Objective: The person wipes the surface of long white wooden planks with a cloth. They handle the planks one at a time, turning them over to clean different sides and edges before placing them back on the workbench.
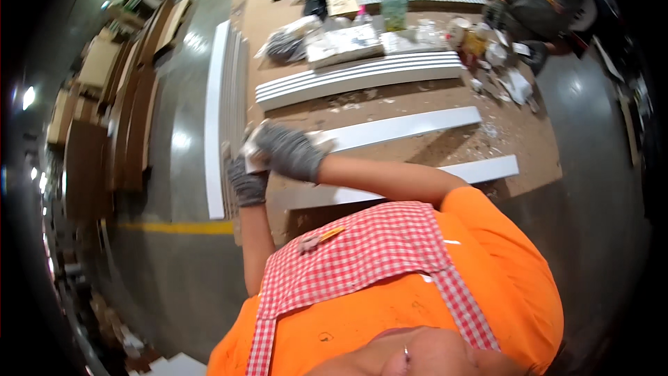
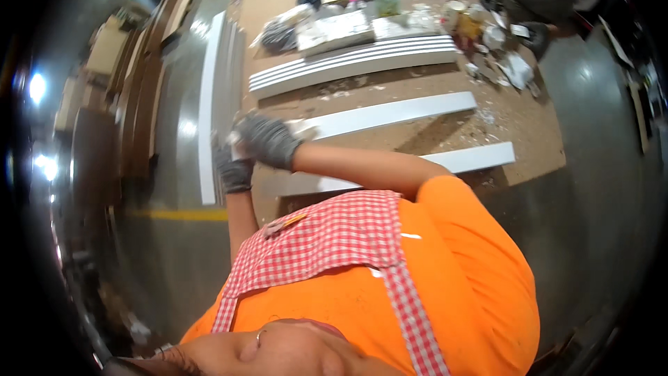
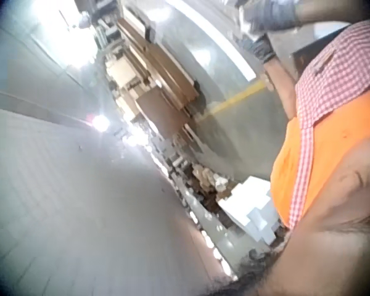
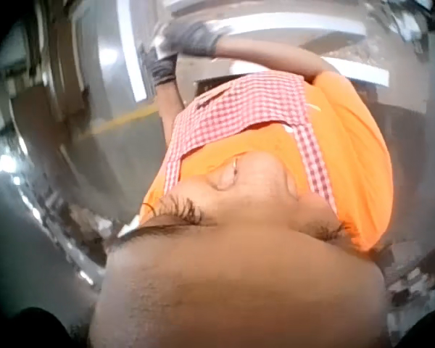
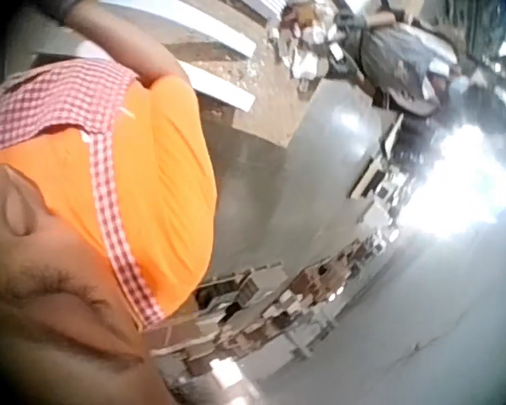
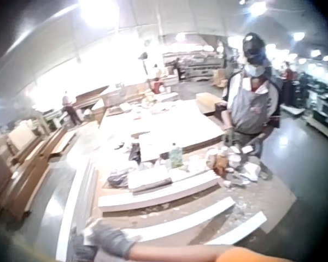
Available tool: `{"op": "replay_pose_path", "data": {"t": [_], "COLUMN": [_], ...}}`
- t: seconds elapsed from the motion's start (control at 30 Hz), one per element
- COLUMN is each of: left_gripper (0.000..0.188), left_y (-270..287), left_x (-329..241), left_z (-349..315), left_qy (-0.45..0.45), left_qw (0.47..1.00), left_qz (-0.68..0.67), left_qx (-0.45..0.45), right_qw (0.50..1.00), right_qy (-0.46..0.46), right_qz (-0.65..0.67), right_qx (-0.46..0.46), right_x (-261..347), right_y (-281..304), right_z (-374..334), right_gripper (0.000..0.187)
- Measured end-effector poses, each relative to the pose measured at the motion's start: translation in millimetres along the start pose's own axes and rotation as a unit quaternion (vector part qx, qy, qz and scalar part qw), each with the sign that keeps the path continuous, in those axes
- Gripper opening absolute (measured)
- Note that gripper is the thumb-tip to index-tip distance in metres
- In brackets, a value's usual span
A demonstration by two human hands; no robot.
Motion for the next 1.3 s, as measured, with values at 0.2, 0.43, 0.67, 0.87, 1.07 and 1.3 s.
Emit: {"op": "replay_pose_path", "data": {"t": [0.2,0.43,0.67,0.87,1.07,1.3], "left_gripper": [0.077,0.056,0.036,0.033,0.032,0.034], "left_y": [-1.4,3.5,8.1,2.5,9.1,13.8], "left_x": [-16.1,-9.6,-26.1,-20.9,-25.6,-33.9], "left_z": [-4.0,4.4,8.1,2.3,-2.3,-7.1], "left_qy": [-0.095,-0.138,-0.132,-0.178,-0.19,-0.212], "left_qw": [0.797,0.939,0.913,0.898,0.892,0.886], "left_qz": [0.596,0.291,0.386,0.4,0.407,0.413], "left_qx": [0.004,-0.118,-0.005,-0.035,-0.043,-0.006], "right_qw": [0.979,0.958,0.776,0.678,0.743,0.632], "right_qy": [-0.127,-0.247,-0.578,-0.635,-0.608,-0.61], "right_qz": [0.125,0.138,-0.212,-0.358,-0.278,-0.461], "right_qx": [0.101,0.047,0.134,0.092,0.028,0.125], "right_x": [5.7,-137.0,-309.4,-303.0,-330.2,-306.1], "right_y": [-2.5,91.1,254.1,254.7,270.8,261.9], "right_z": [-11.1,-175.9,-378.5,-377.6,-422.5,-364.5], "right_gripper": [0.024,0.02,0.033,0.028,0.033,0.026]}}
Point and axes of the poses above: each hand's wrist, its own z-axis towards the middle knuckle, its own y-axis out of the back of the hand, x = y × z, the point moved 8 cm from there along z, towards the middle knuckle, and after that the axes turned 4 degrees about y, right-handed, at the moved point
